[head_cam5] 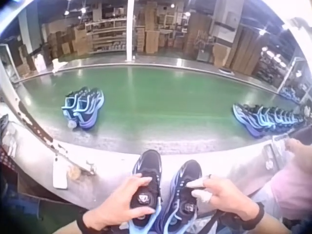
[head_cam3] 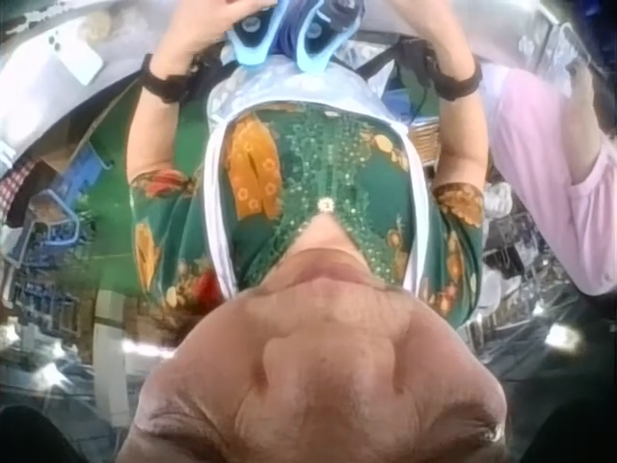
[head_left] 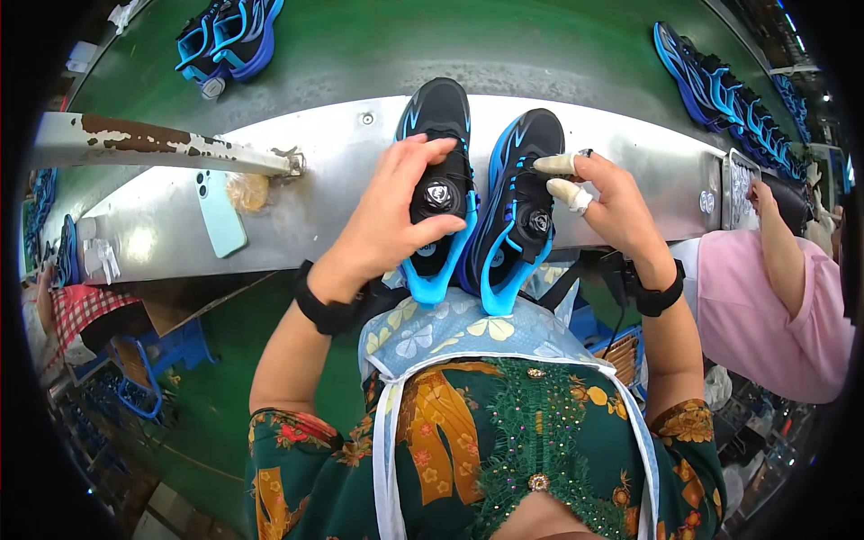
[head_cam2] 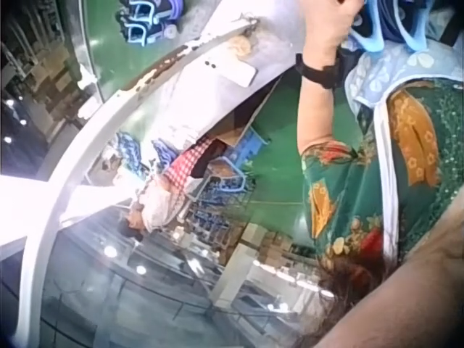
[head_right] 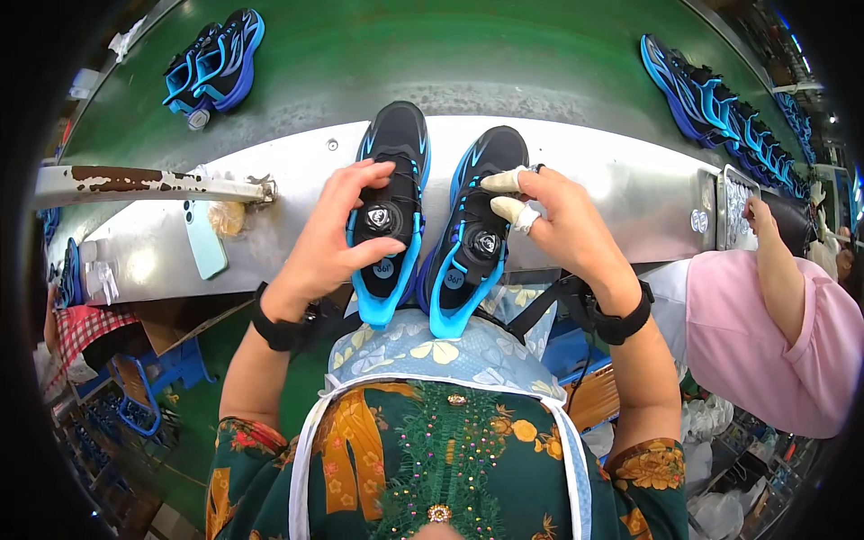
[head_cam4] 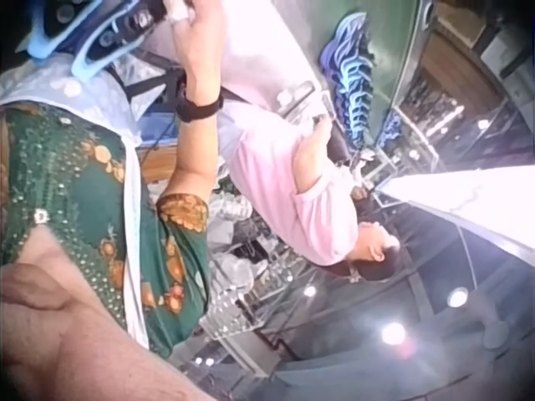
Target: Assembling and checking components of athletic shoes on a factory production line.
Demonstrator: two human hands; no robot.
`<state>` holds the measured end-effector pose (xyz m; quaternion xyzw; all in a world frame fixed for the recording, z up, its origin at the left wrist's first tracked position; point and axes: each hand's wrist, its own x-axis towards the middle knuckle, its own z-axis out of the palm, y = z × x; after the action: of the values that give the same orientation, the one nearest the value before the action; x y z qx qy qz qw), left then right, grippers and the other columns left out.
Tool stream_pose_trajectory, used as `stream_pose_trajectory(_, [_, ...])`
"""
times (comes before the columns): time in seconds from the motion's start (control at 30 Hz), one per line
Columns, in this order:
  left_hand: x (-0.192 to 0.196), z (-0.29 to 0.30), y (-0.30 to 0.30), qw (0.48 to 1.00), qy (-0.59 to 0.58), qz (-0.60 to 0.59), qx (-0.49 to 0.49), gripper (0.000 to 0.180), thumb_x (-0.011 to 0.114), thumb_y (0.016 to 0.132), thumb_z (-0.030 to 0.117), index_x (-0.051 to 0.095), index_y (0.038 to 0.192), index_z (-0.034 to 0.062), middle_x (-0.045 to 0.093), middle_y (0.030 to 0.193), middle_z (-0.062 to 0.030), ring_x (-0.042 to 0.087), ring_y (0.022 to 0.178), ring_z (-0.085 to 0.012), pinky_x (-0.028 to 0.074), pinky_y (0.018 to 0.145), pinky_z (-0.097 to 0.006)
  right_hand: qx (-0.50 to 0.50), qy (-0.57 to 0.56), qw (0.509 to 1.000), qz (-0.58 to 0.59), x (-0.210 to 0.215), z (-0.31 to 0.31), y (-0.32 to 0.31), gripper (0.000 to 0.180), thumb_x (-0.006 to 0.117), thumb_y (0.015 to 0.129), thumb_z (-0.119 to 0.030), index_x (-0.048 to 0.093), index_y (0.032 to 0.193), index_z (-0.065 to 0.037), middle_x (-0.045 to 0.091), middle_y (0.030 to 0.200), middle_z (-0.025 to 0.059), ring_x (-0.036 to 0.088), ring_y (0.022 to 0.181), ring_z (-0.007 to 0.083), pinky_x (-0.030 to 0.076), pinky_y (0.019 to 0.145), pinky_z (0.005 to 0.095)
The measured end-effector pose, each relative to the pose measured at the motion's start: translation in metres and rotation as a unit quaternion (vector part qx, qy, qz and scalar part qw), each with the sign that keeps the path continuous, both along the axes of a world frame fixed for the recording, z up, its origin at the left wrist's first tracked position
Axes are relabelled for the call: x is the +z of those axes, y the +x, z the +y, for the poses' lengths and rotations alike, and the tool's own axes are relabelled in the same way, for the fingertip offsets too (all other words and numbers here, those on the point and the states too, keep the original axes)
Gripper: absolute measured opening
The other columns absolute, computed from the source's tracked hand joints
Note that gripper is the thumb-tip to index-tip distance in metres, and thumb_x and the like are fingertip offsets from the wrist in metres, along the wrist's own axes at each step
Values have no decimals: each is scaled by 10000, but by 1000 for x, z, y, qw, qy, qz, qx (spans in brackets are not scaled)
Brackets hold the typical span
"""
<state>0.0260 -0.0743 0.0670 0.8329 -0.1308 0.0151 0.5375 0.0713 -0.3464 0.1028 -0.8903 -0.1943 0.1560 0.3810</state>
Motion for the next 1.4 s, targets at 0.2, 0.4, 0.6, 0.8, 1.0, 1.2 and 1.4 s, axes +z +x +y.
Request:
stream_pose_trajectory(0.2, [-11,22,11,970,-120,132,-164,576,634,796,8,490,1353,36,581,1215,-84,564,1103,-179,400,1010,-314,44,-13,998,-31,0,4,13,259,669,861,-160,683,1113,-103,677,957,141,613,843,288,486,768,366])
stream_pose_trajectory(0.4, [6,0,-3,995,104,0,7,606,675,775,38,504,1357,57,592,1078,-64,568,1082,-175,409,994,-323,165,-176,968,-68,1,52,68,425,639,876,-143,582,1297,-135,623,1022,205,596,962,374,475,829,401])
stream_pose_trajectory(0.6, [-12,25,7,979,-97,107,-146,544,661,799,42,537,1328,41,612,1116,-72,583,1083,-199,417,990,-320,247,-184,950,-44,-21,93,80,497,642,865,-132,546,1351,-172,588,989,202,587,942,384,465,818,436])
stream_pose_trajectory(0.8, [-4,9,-4,996,70,26,40,510,728,768,94,581,1253,31,617,1179,-111,576,1120,-222,412,1006,-339,233,-182,954,-50,-27,90,80,507,639,873,-155,533,1368,-186,582,1011,199,589,941,385,468,821,436])
stream_pose_trajectory(1.0, [-10,32,26,974,-28,14,-225,415,655,811,41,619,1224,45,647,1188,-114,591,1107,-217,440,943,-334,233,-184,954,-28,-16,96,79,488,642,872,-178,545,1350,-161,584,1062,194,589,988,385,472,854,441])
stream_pose_trajectory(1.2, [8,31,-1,981,-167,92,40,311,561,943,151,601,1212,1,645,1163,-141,633,808,-151,499,639,-242,215,-174,960,-50,-33,85,79,509,640,887,-194,517,1380,-205,574,992,187,596,921,379,478,801,428])
stream_pose_trajectory(1.4, [26,19,-57,734,-386,557,44,386,471,1019,287,557,1203,-41,598,1182,-184,680,726,-214,442,430,-233,219,-181,955,-82,-38,95,73,485,659,881,-217,536,1348,-165,578,937,194,599,882,374,474,776,435])
